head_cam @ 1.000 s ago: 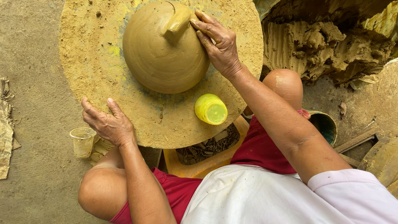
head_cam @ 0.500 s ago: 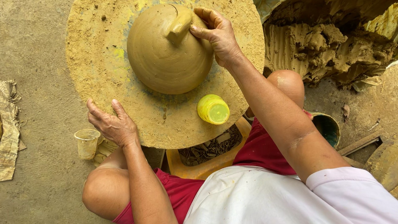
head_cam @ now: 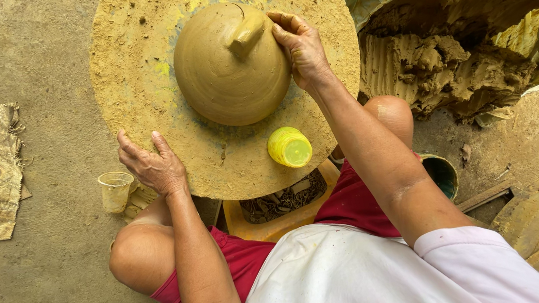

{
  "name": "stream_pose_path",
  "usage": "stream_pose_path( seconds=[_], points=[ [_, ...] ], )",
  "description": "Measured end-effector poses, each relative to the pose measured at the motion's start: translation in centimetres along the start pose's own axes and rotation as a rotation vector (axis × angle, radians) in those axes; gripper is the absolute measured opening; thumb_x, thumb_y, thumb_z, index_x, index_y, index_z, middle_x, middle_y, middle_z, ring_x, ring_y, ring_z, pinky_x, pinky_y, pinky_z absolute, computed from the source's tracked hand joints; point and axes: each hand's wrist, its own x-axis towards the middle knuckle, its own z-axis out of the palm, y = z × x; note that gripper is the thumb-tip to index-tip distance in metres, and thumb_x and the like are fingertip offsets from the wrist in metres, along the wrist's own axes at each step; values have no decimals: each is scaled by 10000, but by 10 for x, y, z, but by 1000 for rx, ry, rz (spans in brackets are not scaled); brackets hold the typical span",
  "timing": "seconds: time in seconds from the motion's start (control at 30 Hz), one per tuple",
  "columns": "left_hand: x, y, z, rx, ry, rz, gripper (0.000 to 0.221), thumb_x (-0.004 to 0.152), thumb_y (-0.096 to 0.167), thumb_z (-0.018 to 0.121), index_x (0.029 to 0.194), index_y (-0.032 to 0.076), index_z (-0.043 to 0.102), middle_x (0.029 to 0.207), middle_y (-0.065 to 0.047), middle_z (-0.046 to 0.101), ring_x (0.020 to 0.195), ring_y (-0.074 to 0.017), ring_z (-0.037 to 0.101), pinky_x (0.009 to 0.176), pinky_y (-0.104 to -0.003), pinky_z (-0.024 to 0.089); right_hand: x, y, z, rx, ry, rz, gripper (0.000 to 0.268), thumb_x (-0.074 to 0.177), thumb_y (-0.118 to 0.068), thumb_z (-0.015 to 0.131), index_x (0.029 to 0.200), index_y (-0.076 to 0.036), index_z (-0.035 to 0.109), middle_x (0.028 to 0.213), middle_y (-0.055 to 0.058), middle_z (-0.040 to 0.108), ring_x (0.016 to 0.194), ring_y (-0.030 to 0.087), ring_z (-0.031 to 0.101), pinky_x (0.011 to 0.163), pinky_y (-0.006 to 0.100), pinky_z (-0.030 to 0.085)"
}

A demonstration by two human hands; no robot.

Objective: The person shapes a clay object on a rotating pottery wheel by hand and then wipes the surface with a yellow sponge.

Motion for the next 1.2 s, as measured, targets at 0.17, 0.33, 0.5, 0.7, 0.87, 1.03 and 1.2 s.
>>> stream_pose_path(
  seconds=[0.17,0.33,0.5,0.7,0.87,1.03,1.2],
  points=[
    [-4,-3,-2,-12,-10,-11,688,1082,392,685,1600,166,291,1417,-236,506,1293,-419,571,1025,-524,525,-2,-6,1,-45,68,-36,418,914,34,621,1328,57,569,1300,249,659,1162,329,686,1041,450,591],
    [-6,3,-8,0,-21,-32,684,1067,400,657,1600,165,297,1427,-230,509,1290,-415,569,1021,-515,523,-108,-66,-13,-398,-89,-51,627,989,-329,649,1509,-44,445,1565,183,481,1415,318,521,1166,492,496],
    [-5,21,-18,62,-185,-198,686,1080,484,601,1609,178,288,1527,-258,393,1438,-452,346,1148,-619,342,-222,-69,-13,-1206,-659,-513,931,684,-450,892,1467,-142,492,1537,281,414,1450,454,368,1184,574,357],
    [-42,51,-35,-48,-103,-20,785,1046,524,622,1624,100,302,1698,-311,80,1562,-496,-61,1252,-719,37,-193,-53,-13,-1238,-347,-647,522,885,-218,854,1338,-131,609,1375,178,587,1194,271,673,979,363,656],
    [-51,55,-23,-67,-114,59,717,1079,546,555,1599,85,381,1713,-249,129,1603,-476,-10,1289,-691,31,-120,-106,-43,-609,-83,-528,412,1042,-181,733,1433,-107,626,1293,90,636,1122,131,678,982,303,641],
    [-52,60,-3,90,-175,3,738,1061,636,401,1581,112,401,1717,-217,200,1598,-446,59,1263,-681,-17,-46,-110,-18,-516,-167,-505,441,1085,-211,785,1458,-43,622,1431,99,630,1113,123,649,999,305,607],
    [-54,63,-4,93,-205,13,751,1070,651,388,1585,104,396,1719,-206,203,1603,-446,72,1265,-676,-12,-23,-115,-8,-599,-151,-470,381,1033,-218,756,1348,-27,659,1270,71,682,1033,107,688,946,300,643]
  ],
)
